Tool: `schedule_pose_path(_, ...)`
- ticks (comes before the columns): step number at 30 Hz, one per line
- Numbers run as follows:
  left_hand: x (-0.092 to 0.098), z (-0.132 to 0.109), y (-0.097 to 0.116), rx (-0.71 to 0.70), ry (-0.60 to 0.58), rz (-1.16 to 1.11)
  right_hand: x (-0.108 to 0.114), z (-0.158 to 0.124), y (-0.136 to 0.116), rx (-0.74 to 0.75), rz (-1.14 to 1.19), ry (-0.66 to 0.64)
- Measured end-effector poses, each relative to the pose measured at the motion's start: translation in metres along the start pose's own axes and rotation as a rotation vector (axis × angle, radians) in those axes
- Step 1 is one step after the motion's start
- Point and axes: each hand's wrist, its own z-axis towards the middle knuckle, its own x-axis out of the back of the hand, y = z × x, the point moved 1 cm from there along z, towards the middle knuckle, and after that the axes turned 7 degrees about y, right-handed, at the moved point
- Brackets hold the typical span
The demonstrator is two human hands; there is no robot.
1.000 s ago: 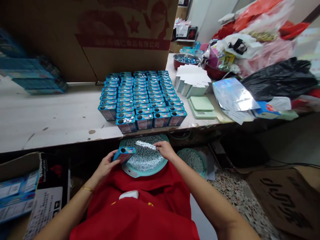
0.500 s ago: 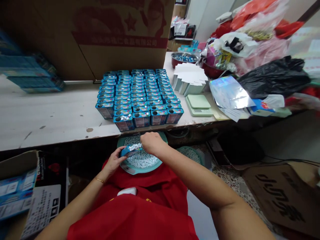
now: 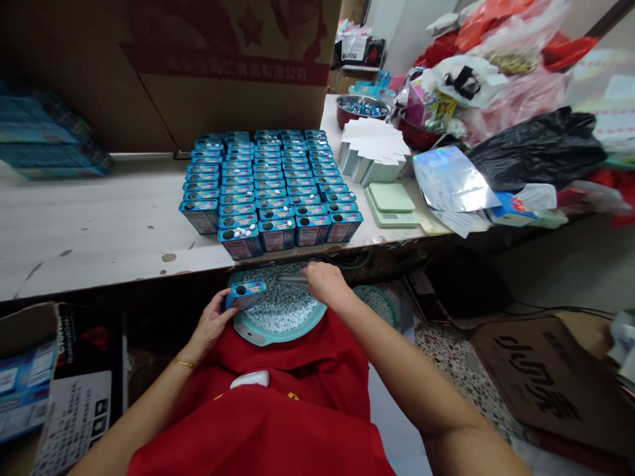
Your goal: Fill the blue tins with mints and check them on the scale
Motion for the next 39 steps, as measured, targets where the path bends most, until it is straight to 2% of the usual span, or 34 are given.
schedule_pose_path(1,0.006,0.000,-0.002,0.009,0.022,0.008,-0.020,0.005,0.005,-0.087,0.026,-0.058)
schedule_pose_path(3,0.017,-0.001,-0.004,0.023,0.053,0.014,-0.062,0.015,0.002,-0.150,0.045,-0.120)
schedule_pose_path(5,0.026,-0.002,-0.006,0.027,0.095,0.002,-0.101,0.025,-0.017,-0.158,0.089,-0.163)
schedule_pose_path(7,0.031,-0.005,-0.007,0.042,0.146,-0.033,-0.131,0.033,-0.042,-0.142,0.141,-0.184)
schedule_pose_path(10,0.035,-0.009,-0.007,0.085,0.194,-0.083,-0.156,0.044,-0.068,-0.147,0.320,-0.160)
schedule_pose_path(12,0.036,-0.010,-0.006,0.105,0.200,-0.092,-0.163,0.050,-0.069,-0.172,0.507,-0.135)
schedule_pose_path(14,0.036,-0.011,-0.005,0.095,0.200,-0.082,-0.164,0.052,-0.058,-0.186,0.637,-0.119)
schedule_pose_path(17,0.036,-0.010,-0.004,0.073,0.192,-0.069,-0.154,0.049,-0.031,-0.175,0.673,-0.093)
schedule_pose_path(19,0.034,-0.008,-0.005,0.068,0.175,-0.064,-0.138,0.043,-0.014,-0.167,0.693,-0.073)
schedule_pose_path(24,0.014,-0.005,-0.004,-0.006,0.114,0.001,-0.069,0.024,0.007,-0.040,0.743,0.024)
schedule_pose_path(27,-0.001,-0.005,0.000,-0.047,0.070,0.078,-0.024,0.016,0.000,0.084,0.605,0.033)
schedule_pose_path(30,-0.010,-0.007,0.004,-0.059,0.055,0.111,0.009,0.011,-0.018,0.153,0.331,-0.010)
schedule_pose_path(34,-0.016,-0.010,0.006,-0.105,0.015,0.101,0.034,0.007,-0.047,0.172,0.031,-0.044)
schedule_pose_path(39,-0.018,-0.009,0.002,-0.150,0.007,0.097,0.053,0.000,-0.074,0.214,-0.047,-0.021)
